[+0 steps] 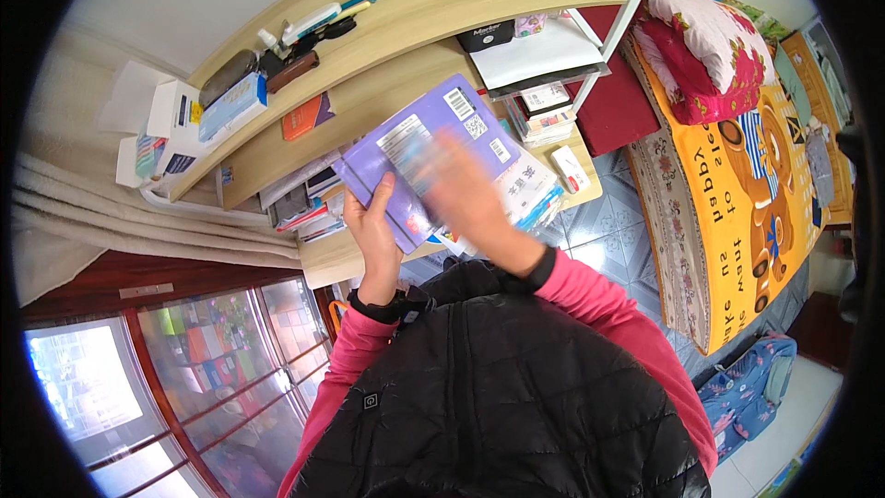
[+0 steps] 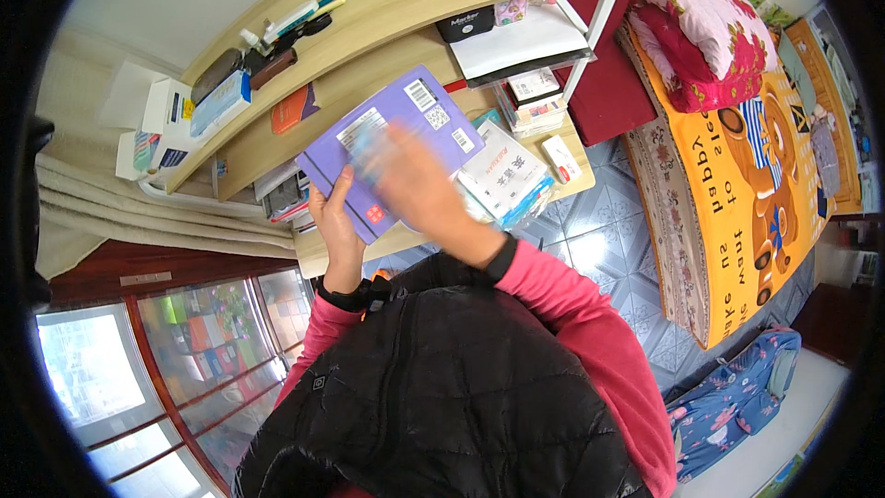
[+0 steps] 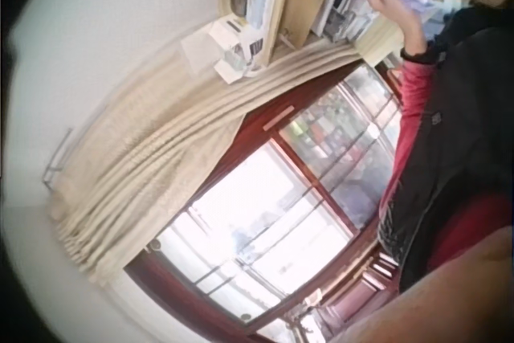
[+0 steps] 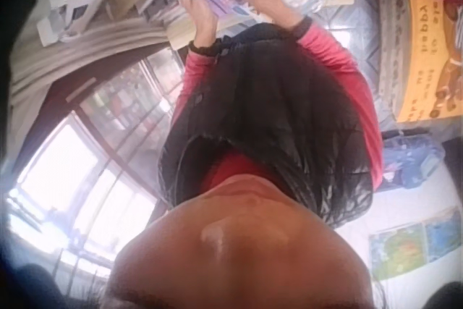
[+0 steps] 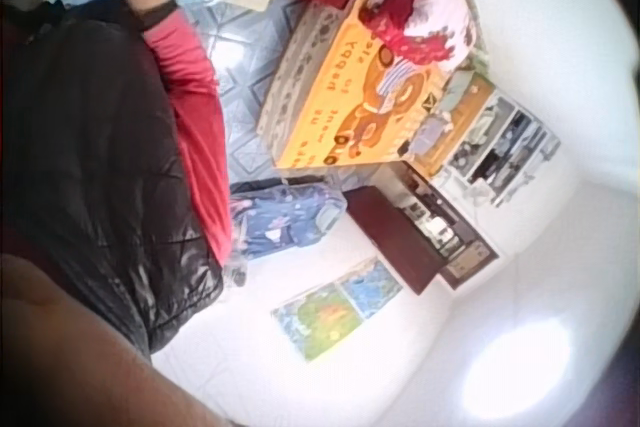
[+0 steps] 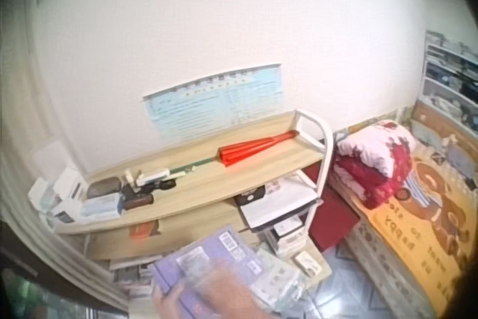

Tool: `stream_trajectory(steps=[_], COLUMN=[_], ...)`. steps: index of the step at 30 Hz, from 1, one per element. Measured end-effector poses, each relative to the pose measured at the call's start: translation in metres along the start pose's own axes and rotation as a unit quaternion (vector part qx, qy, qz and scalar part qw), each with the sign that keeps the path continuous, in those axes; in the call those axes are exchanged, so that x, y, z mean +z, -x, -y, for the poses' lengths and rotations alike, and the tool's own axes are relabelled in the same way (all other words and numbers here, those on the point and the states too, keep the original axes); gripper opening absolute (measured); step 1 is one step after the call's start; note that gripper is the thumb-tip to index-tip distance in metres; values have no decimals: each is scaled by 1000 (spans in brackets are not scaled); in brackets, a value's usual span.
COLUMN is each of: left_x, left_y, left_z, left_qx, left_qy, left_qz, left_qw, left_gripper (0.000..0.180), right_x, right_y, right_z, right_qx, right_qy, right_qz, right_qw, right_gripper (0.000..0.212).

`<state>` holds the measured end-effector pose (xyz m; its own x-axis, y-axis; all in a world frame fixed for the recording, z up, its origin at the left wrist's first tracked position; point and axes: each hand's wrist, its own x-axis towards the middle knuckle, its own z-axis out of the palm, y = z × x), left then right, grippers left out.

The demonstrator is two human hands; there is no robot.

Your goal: The person wipes a wall-mounted shelf with a cloth, moving items like a toy gun, sunglasses, and a long stick aside. They then wipe several books and a red folder before placing them back. The person also wipes a small container and places it on a nearby desk.

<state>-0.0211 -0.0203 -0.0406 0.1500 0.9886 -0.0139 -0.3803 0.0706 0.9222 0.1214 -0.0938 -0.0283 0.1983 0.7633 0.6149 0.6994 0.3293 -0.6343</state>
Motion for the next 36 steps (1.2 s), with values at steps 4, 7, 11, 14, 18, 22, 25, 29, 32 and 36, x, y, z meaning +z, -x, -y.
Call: stream_trajectory(steps=[4, 7, 11, 14, 18, 22, 25, 29, 32, 36], left_x=[4, 5, 1, -2, 2, 5, -7, -23, -26, -26], left_y=[7, 14, 17, 16, 26, 43, 47, 46, 51, 40], left_z=[-13, -24, -30, -28, -22, -21, -26, -30, -34, -28], left_qx=[-7, -14, -2, 17, 71, 115, 182, 239, 233, 31], left_qy=[25, 21, 19, -6, -159, -114, -240, -339, -312, -55], left_qz=[0, 2, 1, 0, 37, 63, 112, 172, 146, 36], left_qw=[1000, 1000, 1000, 1000, 984, 985, 947, 894, 909, 997], left_gripper=[29, 28, 28, 29, 25, 32, 30, 24, 27, 36], right_x=[9, 3, -21, -45, -32, -3, -9, -43, -66, -60], right_y=[19, 29, 25, 12, -7, -13, -9, -7, -7, 15], right_z=[-1, -44, -86, -72, 1, 26, -10, -67, -90, -78], right_qx=[-136, -46, 132, 351, -33, -192, -129, 14, 284, 449], right_qy=[36, 86, 60, -69, -20, 66, 63, 21, -172, -572], right_qz=[95, 28, -92, -251, -147, 15, -52, -41, -83, -103], right_qw=[986, 995, 985, 900, 988, 979, 988, 999, 939, 679], right_gripper=[43, 45, 36, 24, 23, 41, 41, 27, 28, 38])
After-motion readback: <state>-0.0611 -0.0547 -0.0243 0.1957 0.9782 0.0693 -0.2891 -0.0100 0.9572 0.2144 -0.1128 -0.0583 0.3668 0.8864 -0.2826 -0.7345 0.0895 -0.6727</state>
